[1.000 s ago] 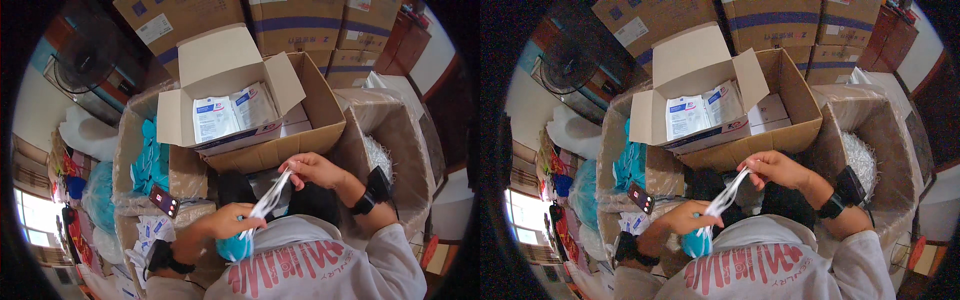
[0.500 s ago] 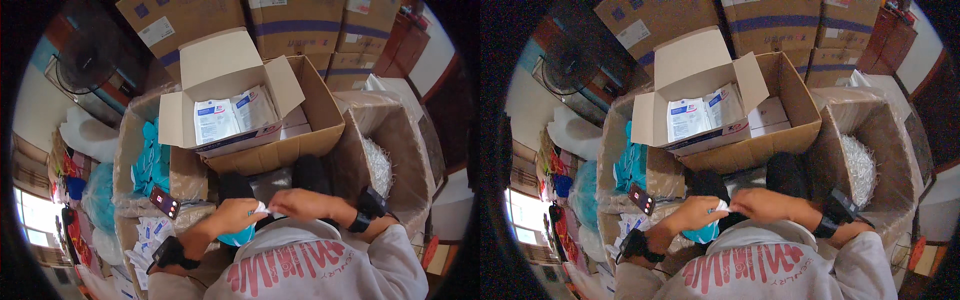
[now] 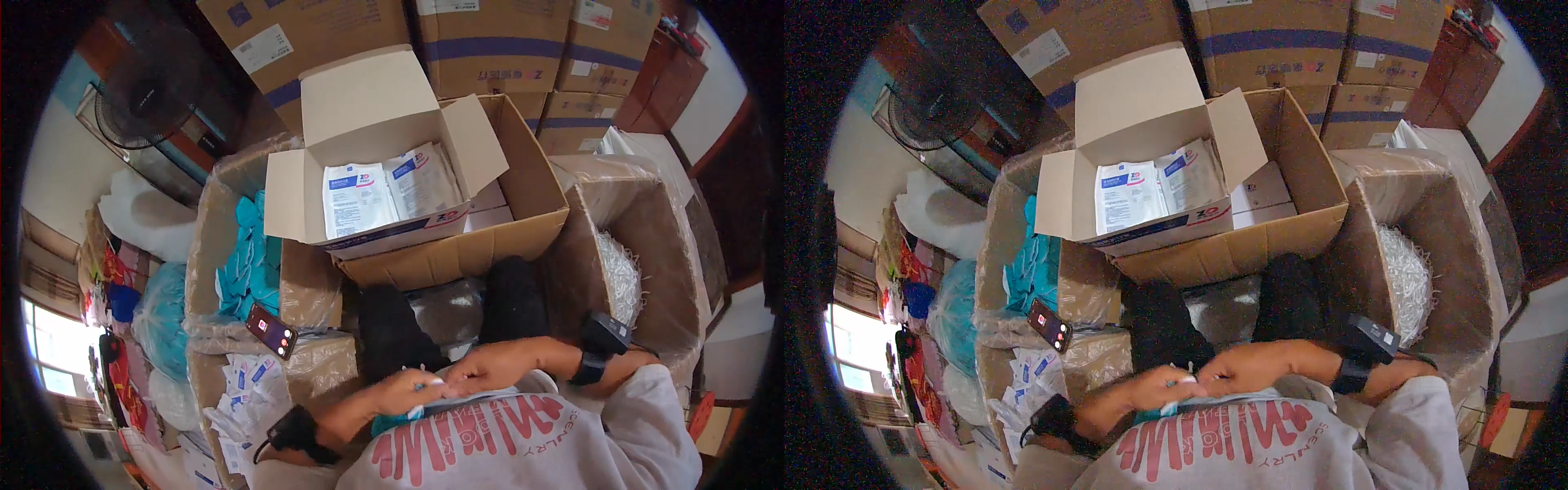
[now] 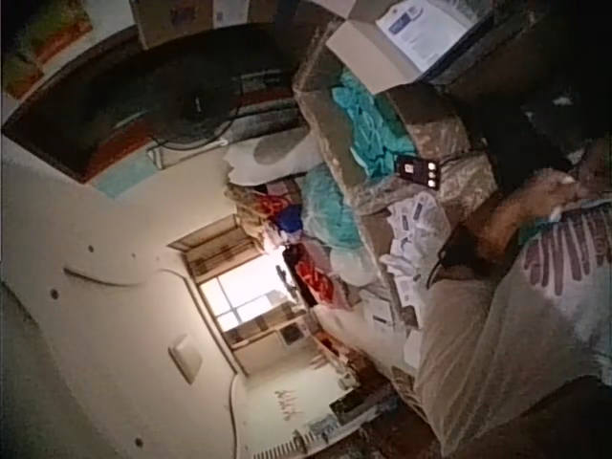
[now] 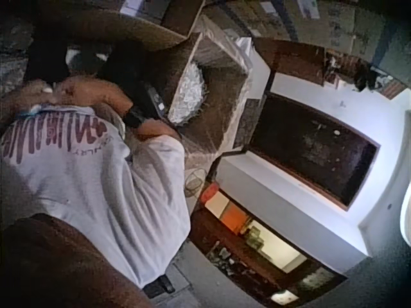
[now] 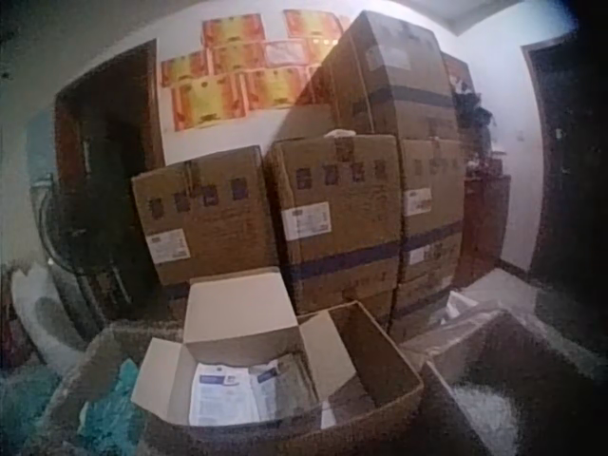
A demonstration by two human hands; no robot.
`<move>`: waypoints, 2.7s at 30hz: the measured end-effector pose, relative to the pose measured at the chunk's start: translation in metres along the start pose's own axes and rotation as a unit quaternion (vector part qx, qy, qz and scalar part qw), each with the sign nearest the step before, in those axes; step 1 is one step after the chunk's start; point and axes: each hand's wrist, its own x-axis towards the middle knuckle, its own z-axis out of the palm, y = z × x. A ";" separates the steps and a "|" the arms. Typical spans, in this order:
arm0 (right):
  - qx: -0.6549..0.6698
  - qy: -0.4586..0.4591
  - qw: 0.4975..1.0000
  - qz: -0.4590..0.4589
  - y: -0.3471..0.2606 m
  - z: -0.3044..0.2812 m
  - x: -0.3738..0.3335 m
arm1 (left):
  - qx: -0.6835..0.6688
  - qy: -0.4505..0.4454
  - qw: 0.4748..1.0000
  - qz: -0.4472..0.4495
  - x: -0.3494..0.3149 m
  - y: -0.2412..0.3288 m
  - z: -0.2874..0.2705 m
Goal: Removing medical masks from individual plastic wrappers and sorting them into a container.
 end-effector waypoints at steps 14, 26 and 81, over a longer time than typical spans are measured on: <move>0.157 -0.107 0.979 0.071 0.019 -0.001 -0.108 | -0.082 -0.098 0.992 -0.009 0.012 -0.042 0.038; 0.378 0.309 0.863 0.131 0.027 -0.055 -0.132 | -0.147 0.478 0.858 0.119 0.039 0.040 -0.067; -0.110 0.308 0.943 -0.057 -0.005 -0.040 0.011 | -0.019 0.181 0.983 0.028 0.035 0.024 -0.042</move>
